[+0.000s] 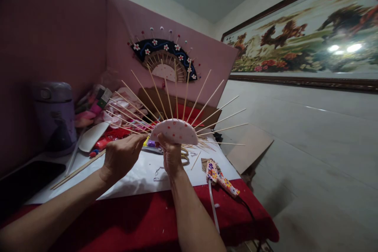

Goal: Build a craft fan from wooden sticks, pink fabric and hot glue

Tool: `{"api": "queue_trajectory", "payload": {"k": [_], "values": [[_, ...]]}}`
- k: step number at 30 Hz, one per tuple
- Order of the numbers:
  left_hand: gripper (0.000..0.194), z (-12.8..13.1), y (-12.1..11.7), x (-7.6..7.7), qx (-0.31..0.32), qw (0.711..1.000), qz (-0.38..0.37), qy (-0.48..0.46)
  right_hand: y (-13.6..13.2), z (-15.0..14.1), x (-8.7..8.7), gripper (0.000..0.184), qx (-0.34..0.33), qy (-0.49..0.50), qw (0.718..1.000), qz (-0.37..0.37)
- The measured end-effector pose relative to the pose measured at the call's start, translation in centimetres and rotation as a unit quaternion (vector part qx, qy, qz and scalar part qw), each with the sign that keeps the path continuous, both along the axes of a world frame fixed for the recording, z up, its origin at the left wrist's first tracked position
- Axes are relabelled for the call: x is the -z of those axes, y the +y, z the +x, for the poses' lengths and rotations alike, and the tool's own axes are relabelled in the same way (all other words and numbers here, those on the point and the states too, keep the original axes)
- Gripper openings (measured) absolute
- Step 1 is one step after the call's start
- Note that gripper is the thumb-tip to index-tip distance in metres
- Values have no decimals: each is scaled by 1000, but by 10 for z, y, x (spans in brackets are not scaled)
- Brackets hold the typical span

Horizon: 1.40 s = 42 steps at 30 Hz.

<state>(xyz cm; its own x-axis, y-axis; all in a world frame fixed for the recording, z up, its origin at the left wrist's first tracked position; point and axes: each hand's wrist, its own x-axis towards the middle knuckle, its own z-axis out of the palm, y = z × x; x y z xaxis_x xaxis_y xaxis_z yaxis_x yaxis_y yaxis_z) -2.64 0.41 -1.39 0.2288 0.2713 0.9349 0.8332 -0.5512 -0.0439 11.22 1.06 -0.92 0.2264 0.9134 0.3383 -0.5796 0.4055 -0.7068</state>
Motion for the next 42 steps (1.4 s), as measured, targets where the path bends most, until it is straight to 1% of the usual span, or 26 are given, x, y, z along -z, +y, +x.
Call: {"api": "queue_trajectory", "payload": {"k": [7,12,16,21,24,29,32,34,37,39,42], "values": [[23,-3,0,-2,-28,998,-5,52,-2,0,-3,33,4,-15,1000,-2],[26,-5,0,-5,-14,996,-51,70,-1,-1,0,30,5,-23,1000,0],[23,-4,0,-5,-22,995,-62,79,-3,-2,1,28,-8,-30,1000,7],[23,-1,0,-3,-21,997,-42,56,-6,-4,-2,29,5,-23,1000,19],[23,1,0,-2,-17,998,-50,38,-7,-5,-4,30,12,-26,999,24],[25,5,-3,-2,16,995,-94,-14,-6,-6,-3,32,17,-19,1000,14],[23,8,-7,0,78,990,-105,-49,-3,-6,-1,32,18,-3,1000,9],[19,10,-9,3,137,978,-128,-95,-1,-4,0,31,10,3,1000,7],[12,13,-12,8,214,938,-184,-199,-1,-2,0,30,3,15,1000,4],[12,15,-13,8,252,903,-226,-265,-1,-1,0,29,1,24,1000,2],[21,17,-15,5,308,835,-296,-347,-1,1,-1,28,-6,36,999,0]]}}
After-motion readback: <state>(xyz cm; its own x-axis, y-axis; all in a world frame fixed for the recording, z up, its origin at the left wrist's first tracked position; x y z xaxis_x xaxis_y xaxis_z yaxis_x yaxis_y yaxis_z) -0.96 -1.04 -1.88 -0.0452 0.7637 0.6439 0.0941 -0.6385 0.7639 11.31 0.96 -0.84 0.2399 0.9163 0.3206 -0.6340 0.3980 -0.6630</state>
